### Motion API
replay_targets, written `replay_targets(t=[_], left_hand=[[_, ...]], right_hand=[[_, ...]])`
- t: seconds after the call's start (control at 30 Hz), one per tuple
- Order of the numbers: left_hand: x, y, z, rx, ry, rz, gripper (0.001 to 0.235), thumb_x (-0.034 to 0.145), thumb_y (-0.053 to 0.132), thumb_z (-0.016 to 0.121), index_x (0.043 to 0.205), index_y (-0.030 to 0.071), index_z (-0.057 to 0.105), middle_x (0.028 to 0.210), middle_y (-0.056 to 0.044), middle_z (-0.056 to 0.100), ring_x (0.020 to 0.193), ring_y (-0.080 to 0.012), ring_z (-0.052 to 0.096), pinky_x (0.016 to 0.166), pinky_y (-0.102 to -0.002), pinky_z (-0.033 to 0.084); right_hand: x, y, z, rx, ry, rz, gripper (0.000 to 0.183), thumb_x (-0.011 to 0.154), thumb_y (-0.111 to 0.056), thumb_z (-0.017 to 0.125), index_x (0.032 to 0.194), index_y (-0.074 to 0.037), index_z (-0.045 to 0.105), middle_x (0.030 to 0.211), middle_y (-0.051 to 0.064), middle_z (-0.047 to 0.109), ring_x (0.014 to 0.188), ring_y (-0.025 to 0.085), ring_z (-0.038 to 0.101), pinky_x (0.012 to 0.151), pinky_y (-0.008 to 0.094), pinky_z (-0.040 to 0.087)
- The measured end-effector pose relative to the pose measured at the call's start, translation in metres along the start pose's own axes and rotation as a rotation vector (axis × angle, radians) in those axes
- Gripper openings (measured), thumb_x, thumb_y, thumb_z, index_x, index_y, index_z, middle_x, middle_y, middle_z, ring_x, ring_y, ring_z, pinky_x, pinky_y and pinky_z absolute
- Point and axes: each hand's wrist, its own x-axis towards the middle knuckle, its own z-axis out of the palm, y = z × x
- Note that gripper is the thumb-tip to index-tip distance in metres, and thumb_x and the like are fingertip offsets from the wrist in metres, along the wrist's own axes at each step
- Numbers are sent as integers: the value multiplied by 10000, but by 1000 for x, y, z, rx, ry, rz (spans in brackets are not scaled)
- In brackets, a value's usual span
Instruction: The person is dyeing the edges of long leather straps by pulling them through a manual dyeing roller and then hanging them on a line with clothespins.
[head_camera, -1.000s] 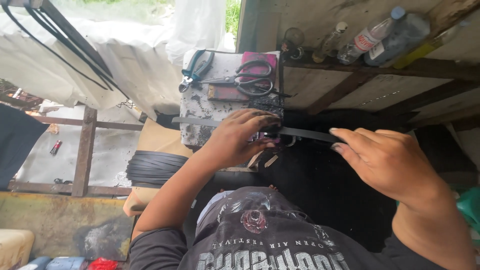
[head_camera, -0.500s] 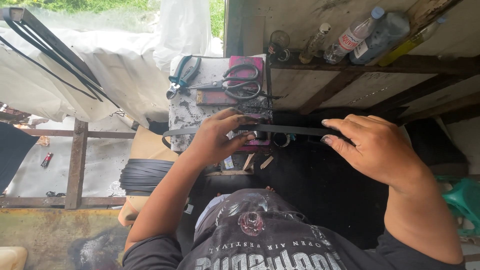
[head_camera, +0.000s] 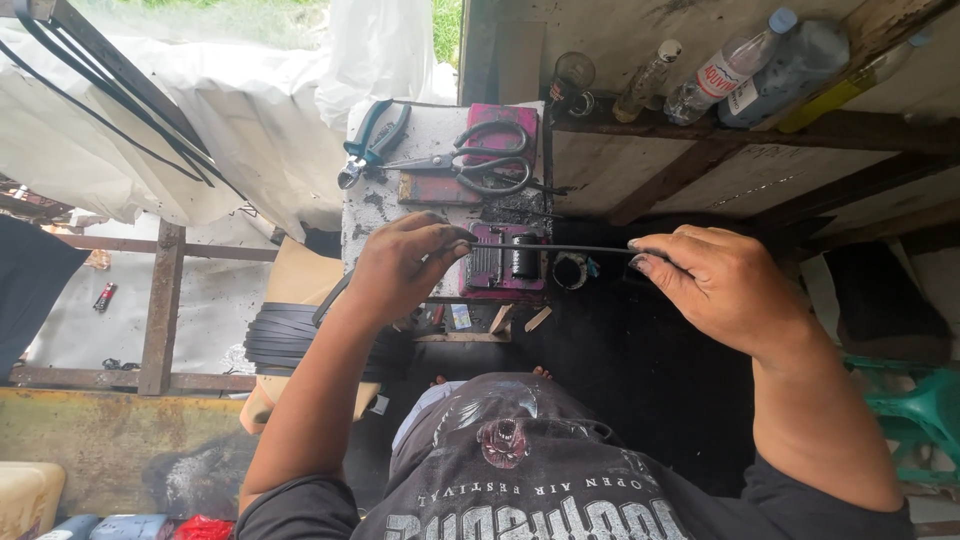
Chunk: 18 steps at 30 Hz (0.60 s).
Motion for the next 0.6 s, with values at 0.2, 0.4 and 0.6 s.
replay_targets(t=[0.2,0.4,0.6], left_hand=[[-7,-5,-8,-25,-7,-84,154,1010,193,687,1126,115,751,990,-64,708,872,-252,681,771,-376,539],[-3,5,-29,-58,141,-70,219,822,40,849,1026,24,770,845,-171,720,692,-348,701,614,-430,562],[-15,-10,-33,25,176,-79,186,840,34,838,1011,70,774,866,-114,717,700,-298,706,623,-400,563]], right_hand=[[9,-2,9,99,42,-34,202,982,-14,684,1176,24,723,819,66,641,726,174,607,751,296,530],[25,-2,27,185,122,-7,136,916,25,739,1051,37,750,841,110,719,779,232,731,654,294,583],[34,10,55,178,181,-51,111,892,15,785,995,-1,746,854,79,700,815,223,724,702,299,588]])
